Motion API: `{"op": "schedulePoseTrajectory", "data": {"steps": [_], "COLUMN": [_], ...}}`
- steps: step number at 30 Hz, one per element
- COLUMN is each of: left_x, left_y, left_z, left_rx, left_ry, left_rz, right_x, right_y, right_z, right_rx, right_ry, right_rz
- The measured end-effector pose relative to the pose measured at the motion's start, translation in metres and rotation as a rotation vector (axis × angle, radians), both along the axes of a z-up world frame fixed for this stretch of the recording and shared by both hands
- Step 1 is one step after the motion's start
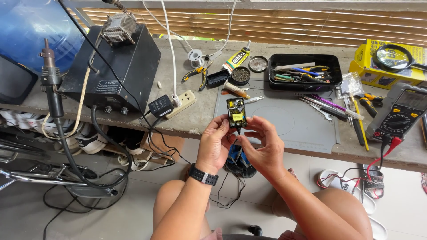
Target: Testing the voltage and components of a circuit board using a digital multimeter and probes on a repair bench.
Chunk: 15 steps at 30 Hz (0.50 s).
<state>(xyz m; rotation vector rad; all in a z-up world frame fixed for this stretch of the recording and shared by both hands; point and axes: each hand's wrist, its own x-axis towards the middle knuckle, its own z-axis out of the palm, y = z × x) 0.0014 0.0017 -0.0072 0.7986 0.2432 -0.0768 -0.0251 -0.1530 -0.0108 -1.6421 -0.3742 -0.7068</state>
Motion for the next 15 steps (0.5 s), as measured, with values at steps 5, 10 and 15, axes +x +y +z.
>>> {"op": "schedulePoseTrajectory", "data": {"steps": [5, 10, 15], "left_x": [-0.002, -0.004, -0.006], "left_y": [0.000, -0.002, -0.002], "left_z": [0.005, 0.012, 0.017], "left_rx": [0.012, 0.012, 0.012], "left_ry": [-0.008, -0.015, -0.013], "left_rz": [0.001, -0.001, -0.003], "right_x": [0.001, 0.001, 0.001], "right_y": [0.000, 0.000, 0.000], "right_z": [-0.002, -0.003, -0.003], "right_rx": [-0.006, -0.005, 0.001], "right_ry": [0.001, 0.002, 0.001], "right_rz": [-0.008, -0.012, -0.008]}}
